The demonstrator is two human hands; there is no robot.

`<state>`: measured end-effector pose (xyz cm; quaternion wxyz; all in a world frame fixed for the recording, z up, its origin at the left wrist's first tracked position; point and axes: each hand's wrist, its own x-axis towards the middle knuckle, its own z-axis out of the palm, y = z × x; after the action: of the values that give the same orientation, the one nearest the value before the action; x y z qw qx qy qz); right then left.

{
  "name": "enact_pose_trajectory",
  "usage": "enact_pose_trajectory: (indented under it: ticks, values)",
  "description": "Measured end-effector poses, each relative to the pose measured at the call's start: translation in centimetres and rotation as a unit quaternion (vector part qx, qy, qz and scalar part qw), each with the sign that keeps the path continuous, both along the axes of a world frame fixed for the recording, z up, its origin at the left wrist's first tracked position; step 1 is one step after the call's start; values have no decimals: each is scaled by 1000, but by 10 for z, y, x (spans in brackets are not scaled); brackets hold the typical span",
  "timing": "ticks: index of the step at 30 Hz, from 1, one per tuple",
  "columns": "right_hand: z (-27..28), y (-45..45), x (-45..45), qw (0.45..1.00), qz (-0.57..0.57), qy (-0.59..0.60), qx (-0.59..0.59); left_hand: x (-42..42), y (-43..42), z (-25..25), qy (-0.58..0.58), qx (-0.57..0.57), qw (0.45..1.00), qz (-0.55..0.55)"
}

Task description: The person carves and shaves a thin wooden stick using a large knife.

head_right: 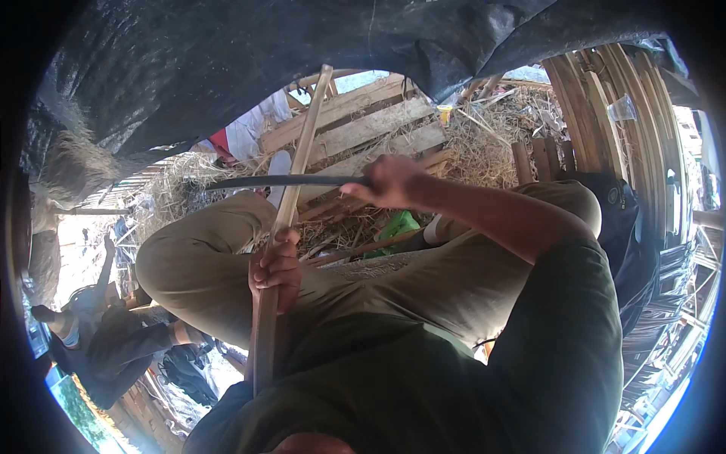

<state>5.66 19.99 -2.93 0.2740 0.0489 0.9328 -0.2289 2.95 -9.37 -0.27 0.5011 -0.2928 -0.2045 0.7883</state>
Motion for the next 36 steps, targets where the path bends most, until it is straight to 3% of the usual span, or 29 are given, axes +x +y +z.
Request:
enact_pose_trajectory:
  ticks: [3,6,7,10,11,14,15,18,22,23,26,27,31,34,36]
  values:
    - [-8,-10,10,983,69,156,-61,0,10,-1,32,-5,998,-58]
    - [-33,26,-6,981,118,155,20,6,11,-2,26,-28,996,-75]
    - [-33,34,-9,989,60,135,26,5,12,-1,29,-39,996,-74]
    - [-34,37,-9,997,41,60,36,4,9,-2,29,-49,996,-65]
    - [-23,22,-11,999,10,-23,28,1,5,-5,27,-36,997,-59]
    - [10,-18,5,998,-7,17,-53,0,6,-4,41,-24,997,-59]
    - [-2,-23,12,989,45,143,-15,2,8,-2,47,-25,997,-62]
    - [-10,3,-5,981,129,139,26,5,16,4,53,-35,992,-105]
    - [-31,27,-14,995,49,71,51,7,14,-1,55,-57,991,-109]
    - [-11,14,-14,998,39,22,42,5,9,-6,65,-45,991,-107]
    - [21,-22,4,997,22,37,-56,2,10,-4,72,-39,991,-103]
    - [-3,-26,15,970,95,222,-20,3,12,-1,71,-41,992,-100]
    - [-38,17,1,963,141,230,-31,6,14,3,66,-61,991,-102]
    - [-66,38,0,974,68,216,29,-5,3,-1,79,-57,992,-75]
    - [-39,17,-1,986,55,155,7,-7,-3,0,79,-69,994,-42]
